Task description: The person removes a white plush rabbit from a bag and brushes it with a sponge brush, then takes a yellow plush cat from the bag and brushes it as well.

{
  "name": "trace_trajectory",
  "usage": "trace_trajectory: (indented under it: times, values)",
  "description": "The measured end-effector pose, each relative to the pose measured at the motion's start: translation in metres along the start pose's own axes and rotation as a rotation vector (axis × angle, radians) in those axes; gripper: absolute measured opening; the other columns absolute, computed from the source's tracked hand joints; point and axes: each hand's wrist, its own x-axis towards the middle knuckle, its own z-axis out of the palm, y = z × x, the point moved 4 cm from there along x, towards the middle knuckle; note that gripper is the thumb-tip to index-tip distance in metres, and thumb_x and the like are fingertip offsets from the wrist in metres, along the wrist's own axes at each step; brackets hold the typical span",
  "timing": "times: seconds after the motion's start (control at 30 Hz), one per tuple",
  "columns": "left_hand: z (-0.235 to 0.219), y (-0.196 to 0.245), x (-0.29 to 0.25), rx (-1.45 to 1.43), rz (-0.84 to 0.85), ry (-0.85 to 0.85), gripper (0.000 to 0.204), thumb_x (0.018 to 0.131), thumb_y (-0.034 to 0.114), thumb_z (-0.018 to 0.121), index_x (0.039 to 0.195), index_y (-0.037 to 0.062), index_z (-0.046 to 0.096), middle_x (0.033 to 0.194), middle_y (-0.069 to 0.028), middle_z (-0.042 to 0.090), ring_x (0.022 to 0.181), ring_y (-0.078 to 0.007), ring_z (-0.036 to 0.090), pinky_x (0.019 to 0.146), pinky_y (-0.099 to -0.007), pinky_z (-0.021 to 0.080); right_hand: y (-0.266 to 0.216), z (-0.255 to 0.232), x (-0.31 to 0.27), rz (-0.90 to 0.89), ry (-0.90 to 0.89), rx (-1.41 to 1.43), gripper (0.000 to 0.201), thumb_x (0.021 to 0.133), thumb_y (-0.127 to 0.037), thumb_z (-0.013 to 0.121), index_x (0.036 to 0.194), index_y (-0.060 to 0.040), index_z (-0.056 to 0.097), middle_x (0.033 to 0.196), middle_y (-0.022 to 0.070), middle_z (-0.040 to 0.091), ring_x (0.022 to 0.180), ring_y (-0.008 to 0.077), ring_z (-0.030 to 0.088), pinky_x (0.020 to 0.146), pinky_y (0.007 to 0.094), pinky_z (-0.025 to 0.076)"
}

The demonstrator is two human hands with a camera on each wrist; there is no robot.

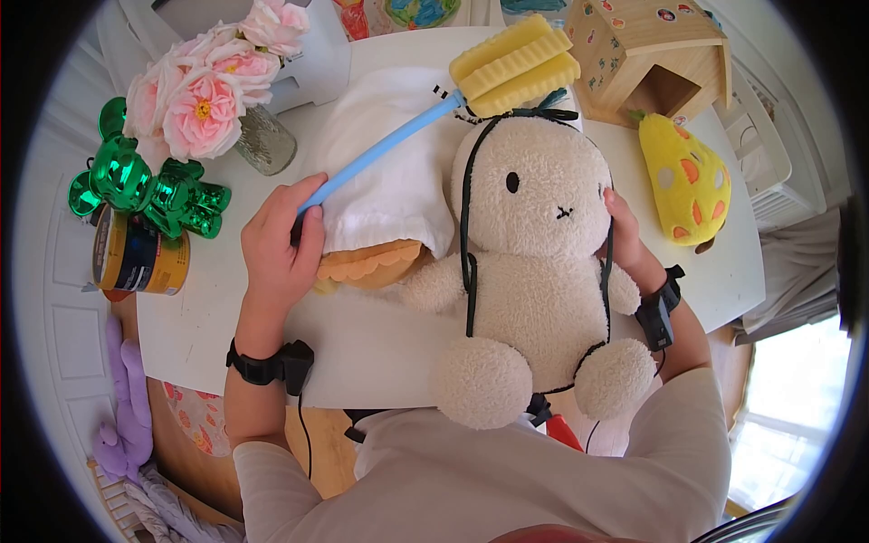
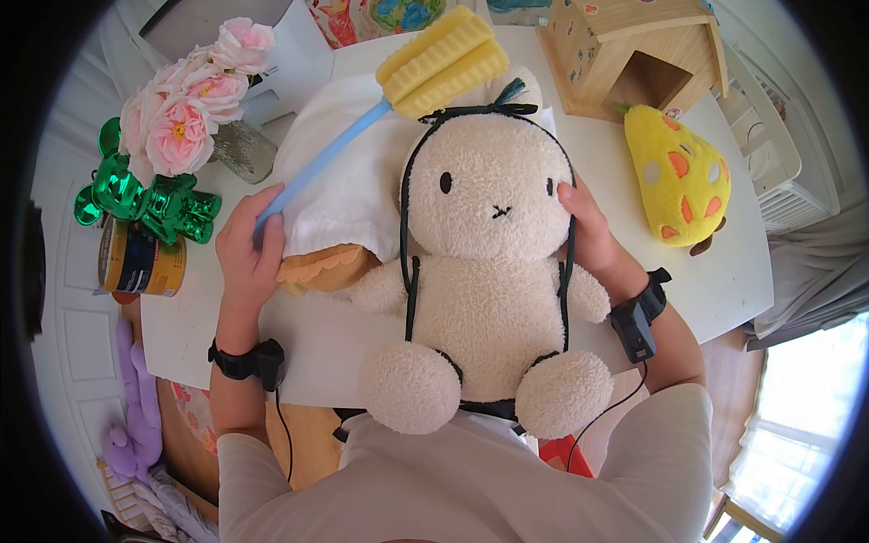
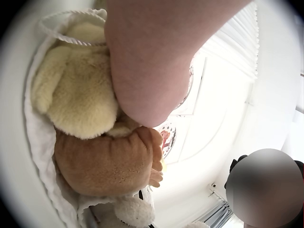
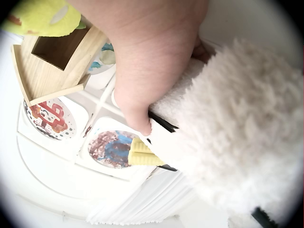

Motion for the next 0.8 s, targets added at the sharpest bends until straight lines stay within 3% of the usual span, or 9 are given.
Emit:
trace_trajectory:
  times: [0.8]
  values:
    - [-0.0002,-0.0003,0.0003,-0.003,0.000,0.001,0.027,0.082,-0.003,0.057,0.108,0.0038,0.062,0.073,-0.0082,0.056,0.056,-0.0167,0.051,0.053,-0.0255,0.041,-0.0010,0.0003,-0.0004,-0.002,-0.005,0.000,0.082,0.081,-0.051,0.059,0.140,-0.0005,0.032,0.131,0.0161,0.050,0.115,0.0236,0.054,0.095,0.0360,0.045]
